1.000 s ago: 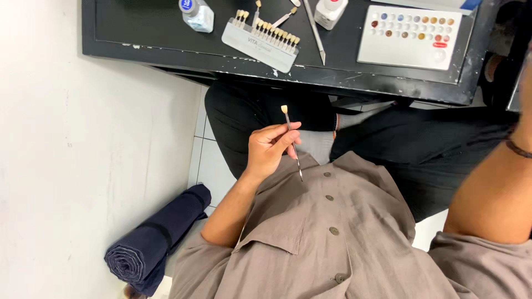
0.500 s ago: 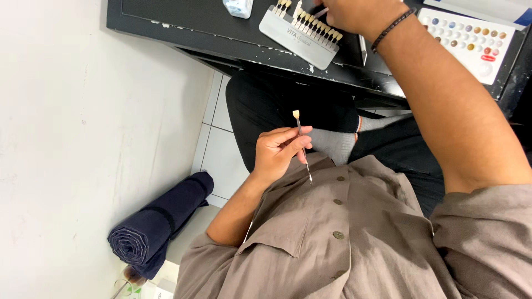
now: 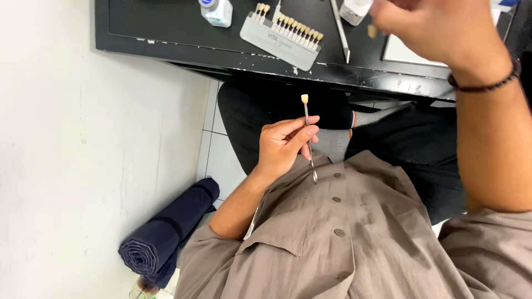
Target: The person holds a dental crown with forceps in one hand and uses a brush to apply ceramic material to it, comparing the crown against a shade guide. They then move to a porcelain furnace and continue applying and shaping material on the crown placed on the furnace trivet.
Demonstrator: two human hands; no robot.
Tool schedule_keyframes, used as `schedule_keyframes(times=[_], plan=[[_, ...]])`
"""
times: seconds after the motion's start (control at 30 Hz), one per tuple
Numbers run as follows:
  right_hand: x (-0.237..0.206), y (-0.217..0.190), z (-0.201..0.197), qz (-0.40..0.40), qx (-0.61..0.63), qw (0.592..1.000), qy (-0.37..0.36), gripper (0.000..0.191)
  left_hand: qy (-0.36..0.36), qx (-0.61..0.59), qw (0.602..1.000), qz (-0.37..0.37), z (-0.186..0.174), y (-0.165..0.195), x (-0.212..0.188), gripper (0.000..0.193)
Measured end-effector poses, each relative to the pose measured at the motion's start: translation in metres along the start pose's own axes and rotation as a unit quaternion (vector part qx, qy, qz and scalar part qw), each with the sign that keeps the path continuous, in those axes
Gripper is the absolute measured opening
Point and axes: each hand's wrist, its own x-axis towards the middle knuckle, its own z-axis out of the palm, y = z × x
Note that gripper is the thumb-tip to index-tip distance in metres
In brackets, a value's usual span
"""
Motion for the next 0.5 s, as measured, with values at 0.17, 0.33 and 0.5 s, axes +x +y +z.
schedule_keyframes(times=[0.17, 0.33, 0.5], plan=[[-0.105, 0.0, -0.03, 0.169, 0.359, 0.908, 0.131, 0.011, -0.033, -0.036, 0.998, -0.043, 0.045, -0.006, 0.019, 0.023], [-0.192, 0.011, 0.003, 0.308, 0.567, 0.722, 0.248, 0.01, -0.081, -0.009, 0.996, -0.046, 0.098, -0.02, 0.036, 0.024], [-0.237, 0.012, 0.036, 0.363, 0.64, 0.597, 0.319, 0.011, -0.096, 0.028, 0.994, -0.053, 0.146, -0.034, 0.035, 0.026]])
